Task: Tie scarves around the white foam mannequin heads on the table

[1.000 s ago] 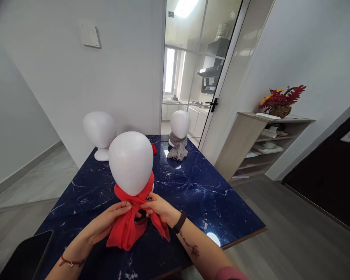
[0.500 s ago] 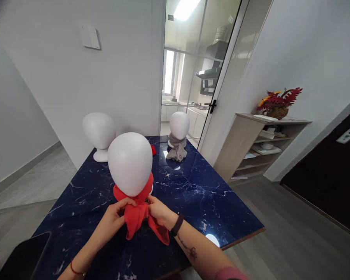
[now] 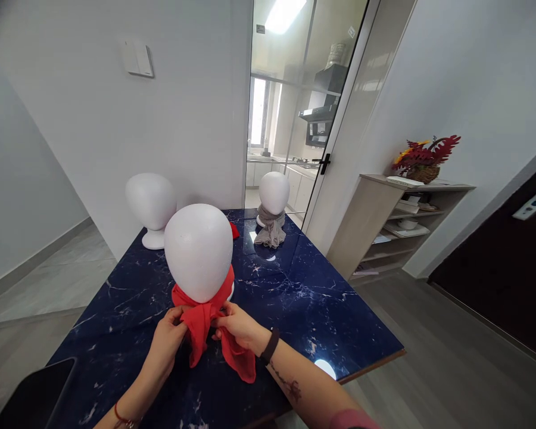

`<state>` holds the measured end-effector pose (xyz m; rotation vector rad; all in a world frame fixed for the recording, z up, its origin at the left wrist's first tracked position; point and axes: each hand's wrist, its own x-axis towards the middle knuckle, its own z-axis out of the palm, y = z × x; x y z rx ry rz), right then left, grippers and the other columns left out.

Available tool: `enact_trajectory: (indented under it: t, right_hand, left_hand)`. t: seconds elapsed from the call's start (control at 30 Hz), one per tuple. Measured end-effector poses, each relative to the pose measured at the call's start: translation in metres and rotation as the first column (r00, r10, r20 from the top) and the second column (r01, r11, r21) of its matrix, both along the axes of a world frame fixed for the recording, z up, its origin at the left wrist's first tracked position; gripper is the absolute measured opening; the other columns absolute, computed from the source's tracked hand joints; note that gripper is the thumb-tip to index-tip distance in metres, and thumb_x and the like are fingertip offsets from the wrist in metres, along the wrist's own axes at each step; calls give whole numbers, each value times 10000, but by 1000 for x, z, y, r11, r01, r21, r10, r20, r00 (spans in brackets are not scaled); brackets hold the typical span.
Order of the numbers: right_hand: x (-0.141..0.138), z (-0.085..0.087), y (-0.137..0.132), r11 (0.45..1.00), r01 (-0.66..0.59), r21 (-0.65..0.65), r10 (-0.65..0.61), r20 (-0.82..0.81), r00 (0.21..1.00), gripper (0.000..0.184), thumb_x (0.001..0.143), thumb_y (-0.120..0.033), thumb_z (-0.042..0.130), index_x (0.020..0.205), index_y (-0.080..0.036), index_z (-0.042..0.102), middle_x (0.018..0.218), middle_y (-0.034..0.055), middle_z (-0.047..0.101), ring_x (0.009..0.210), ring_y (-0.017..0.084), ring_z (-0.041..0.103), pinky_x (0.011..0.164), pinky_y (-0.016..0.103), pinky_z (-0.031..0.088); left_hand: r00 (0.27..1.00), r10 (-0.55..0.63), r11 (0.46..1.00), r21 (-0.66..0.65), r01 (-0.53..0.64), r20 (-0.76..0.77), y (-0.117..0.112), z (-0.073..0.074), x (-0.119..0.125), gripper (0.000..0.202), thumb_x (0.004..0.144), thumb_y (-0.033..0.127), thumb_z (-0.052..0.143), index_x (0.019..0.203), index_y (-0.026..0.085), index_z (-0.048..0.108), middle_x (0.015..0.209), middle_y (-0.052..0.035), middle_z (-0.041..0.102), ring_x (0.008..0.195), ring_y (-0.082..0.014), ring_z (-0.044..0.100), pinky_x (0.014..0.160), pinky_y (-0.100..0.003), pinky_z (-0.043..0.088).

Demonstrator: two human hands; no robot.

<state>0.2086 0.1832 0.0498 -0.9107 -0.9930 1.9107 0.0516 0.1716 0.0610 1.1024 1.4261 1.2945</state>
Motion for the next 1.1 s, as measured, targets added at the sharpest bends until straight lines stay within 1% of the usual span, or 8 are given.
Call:
enact_trajectory:
  t: [0.2, 0.37, 0.57, 0.73, 0.83, 0.93, 1.03, 1.1]
  right_hand:
    - [0, -1, 0, 1000, -4, 2, 4, -35, 999, 378, 552, -137, 685, 903, -158, 546, 625, -83, 567, 401, 26, 474, 506, 210, 440]
    - [-3, -2, 0, 999, 0, 35, 1, -28, 1000, 341, 583, -177, 709, 886, -160, 554, 671, -60, 599, 413, 22, 464, 481, 188, 421]
    - [-4, -7, -3, 969, -12, 248, -16, 112, 994, 297, 651, -159, 631, 945, -149, 597, 828, -1, 642, 524, 66, 528, 499, 199, 455]
    - [-2, -11, -5, 873, -15, 488, -158, 312, 937, 324, 655, -80, 537, 954, -154, 636, 874, 5, 653, 697, 122, 571, 651, 240, 484]
    - [-1, -12, -6, 848, -53, 528, -191, 398, 897, 248, 674, -101, 556, 903, -139, 644, 812, 2, 652, 697, 127, 557, 655, 234, 457]
    - [0, -11, -8, 826, -158, 541, -223, 570, 791, 101, 704, -194, 614, 783, -136, 637, 707, 2, 628, 617, 116, 510, 578, 220, 402]
    - [0, -4, -13, 749, -277, 602, -391, 739, 549, 151, 717, -288, 651, 667, -151, 609, 626, 15, 588, 578, 120, 475, 580, 245, 367]
    - [-2, 4, -18, 667, -309, 679, -562, 729, 390, 164, 709, -313, 667, 712, -160, 610, 696, 39, 598, 636, 149, 496, 616, 270, 374]
  left_hand:
    - [943, 109, 980, -191, -50, 314, -3, -3, 8, 288, 534, 199, 661, 731, 201, 451, 565, 72, 499, 425, -88, 446, 433, -218, 375]
    - [920, 147, 972, -225, -67, 362, -3, -10, 10, 326, 538, 146, 695, 777, 180, 478, 608, 51, 550, 458, -95, 523, 459, -220, 433]
    - [849, 120, 980, -197, -19, 515, -6, -6, 13, 330, 501, 139, 747, 767, 145, 551, 627, 6, 627, 496, -128, 591, 513, -250, 496]
    - [817, 72, 957, -270, 104, 572, -7, -3, 17, 203, 513, 128, 735, 675, 110, 613, 557, -28, 649, 411, -130, 562, 438, -229, 456]
    - [796, 110, 943, -317, 106, 595, -6, -5, 18, 102, 575, 90, 691, 628, 118, 608, 520, -30, 641, 402, -136, 566, 425, -226, 454]
    - [772, 129, 939, -327, 107, 623, -4, -7, 18, 102, 628, 39, 642, 654, 133, 614, 550, -33, 659, 449, -151, 605, 473, -241, 492]
    - [760, 157, 937, -338, 86, 630, -3, -8, 19, 145, 655, 3, 607, 674, 146, 611, 594, -33, 676, 499, -155, 633, 528, -250, 520]
    - [758, 168, 937, -342, 76, 630, -2, -8, 20, 162, 659, -9, 599, 684, 150, 609, 608, -32, 679, 522, -158, 643, 551, -255, 530]
